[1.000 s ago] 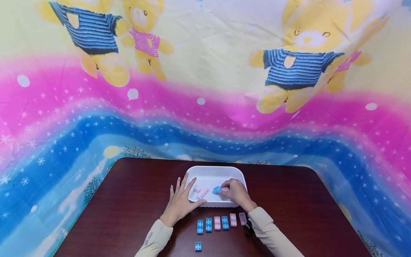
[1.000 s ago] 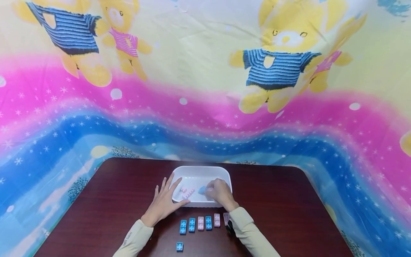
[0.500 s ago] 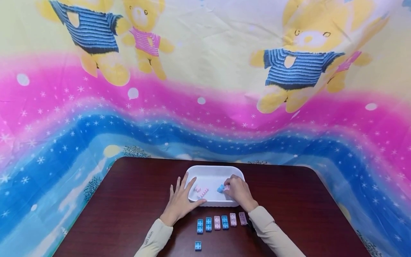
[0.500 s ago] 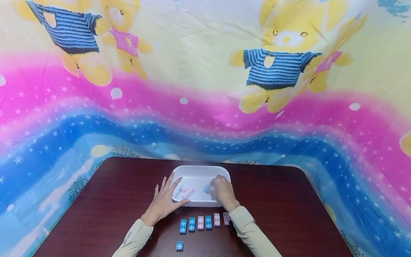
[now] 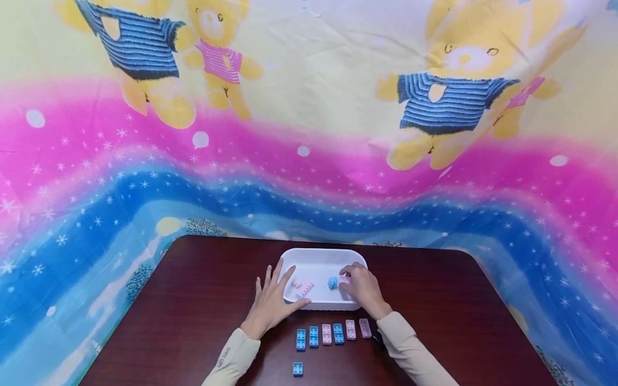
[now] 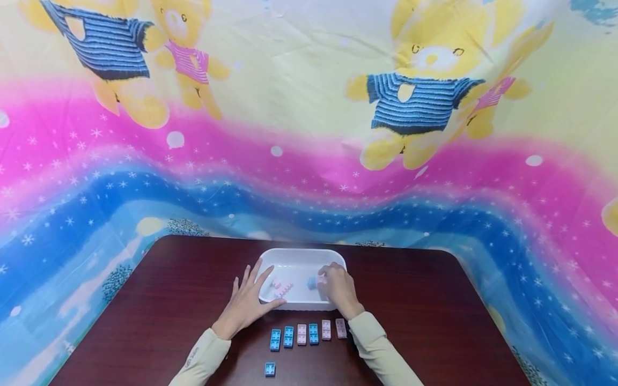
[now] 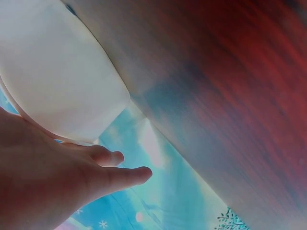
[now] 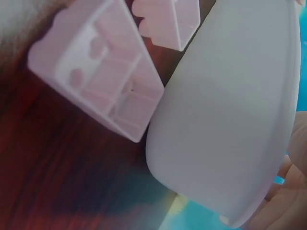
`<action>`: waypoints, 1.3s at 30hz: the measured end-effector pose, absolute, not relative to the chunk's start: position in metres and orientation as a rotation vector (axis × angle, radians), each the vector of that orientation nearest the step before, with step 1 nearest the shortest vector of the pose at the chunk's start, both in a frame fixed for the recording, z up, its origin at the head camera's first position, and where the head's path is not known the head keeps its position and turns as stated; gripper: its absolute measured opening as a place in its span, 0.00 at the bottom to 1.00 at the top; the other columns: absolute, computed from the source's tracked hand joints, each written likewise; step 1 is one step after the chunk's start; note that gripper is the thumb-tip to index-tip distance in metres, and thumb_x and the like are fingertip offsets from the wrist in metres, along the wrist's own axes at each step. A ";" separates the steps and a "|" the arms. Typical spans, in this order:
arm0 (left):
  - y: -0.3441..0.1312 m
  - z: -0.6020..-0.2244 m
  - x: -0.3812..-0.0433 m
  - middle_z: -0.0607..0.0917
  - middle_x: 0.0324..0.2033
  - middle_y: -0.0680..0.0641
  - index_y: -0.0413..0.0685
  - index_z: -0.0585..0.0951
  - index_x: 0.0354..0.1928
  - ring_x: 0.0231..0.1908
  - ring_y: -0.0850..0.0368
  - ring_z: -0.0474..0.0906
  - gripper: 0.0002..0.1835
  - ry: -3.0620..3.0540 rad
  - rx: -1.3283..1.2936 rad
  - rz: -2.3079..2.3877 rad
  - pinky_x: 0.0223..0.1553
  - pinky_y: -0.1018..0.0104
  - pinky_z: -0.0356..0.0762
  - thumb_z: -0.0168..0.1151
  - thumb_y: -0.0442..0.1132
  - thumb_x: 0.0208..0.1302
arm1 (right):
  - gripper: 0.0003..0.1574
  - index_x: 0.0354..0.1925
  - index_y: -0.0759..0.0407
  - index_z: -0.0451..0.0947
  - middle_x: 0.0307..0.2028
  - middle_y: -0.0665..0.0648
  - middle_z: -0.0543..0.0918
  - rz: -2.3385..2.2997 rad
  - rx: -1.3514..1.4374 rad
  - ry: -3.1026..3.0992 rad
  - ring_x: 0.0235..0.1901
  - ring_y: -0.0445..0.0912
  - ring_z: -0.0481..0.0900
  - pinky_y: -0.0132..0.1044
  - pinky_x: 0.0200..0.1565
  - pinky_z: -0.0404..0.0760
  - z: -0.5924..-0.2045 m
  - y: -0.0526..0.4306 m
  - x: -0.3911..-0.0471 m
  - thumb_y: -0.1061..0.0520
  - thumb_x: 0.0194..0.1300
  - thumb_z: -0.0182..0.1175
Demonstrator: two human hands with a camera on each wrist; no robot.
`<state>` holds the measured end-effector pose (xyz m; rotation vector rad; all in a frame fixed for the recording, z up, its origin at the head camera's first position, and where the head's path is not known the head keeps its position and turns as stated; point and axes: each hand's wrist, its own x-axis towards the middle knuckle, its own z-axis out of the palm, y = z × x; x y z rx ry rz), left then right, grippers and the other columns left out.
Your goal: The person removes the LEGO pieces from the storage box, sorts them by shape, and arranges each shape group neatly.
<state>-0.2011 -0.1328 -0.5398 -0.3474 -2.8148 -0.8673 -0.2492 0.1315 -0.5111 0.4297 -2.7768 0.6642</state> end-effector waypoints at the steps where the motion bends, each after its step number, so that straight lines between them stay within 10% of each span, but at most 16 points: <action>1: -0.133 -0.540 -0.201 0.53 0.83 0.39 0.53 0.68 0.81 0.79 0.25 0.49 0.54 -2.815 -0.348 -0.868 0.70 0.20 0.48 0.69 0.74 0.59 | 0.12 0.39 0.61 0.90 0.31 0.54 0.82 0.673 0.424 -2.771 0.26 0.42 0.74 0.41 0.30 0.78 -0.512 0.132 -0.249 0.65 0.53 0.78; 39: -0.132 -0.542 -0.201 0.53 0.83 0.39 0.53 0.67 0.81 0.79 0.24 0.49 0.54 -2.814 -0.356 -0.872 0.70 0.19 0.48 0.69 0.73 0.59 | 0.11 0.42 0.60 0.90 0.36 0.57 0.85 0.855 0.250 -2.617 0.30 0.48 0.78 0.45 0.33 0.79 -0.482 0.164 -0.190 0.60 0.60 0.78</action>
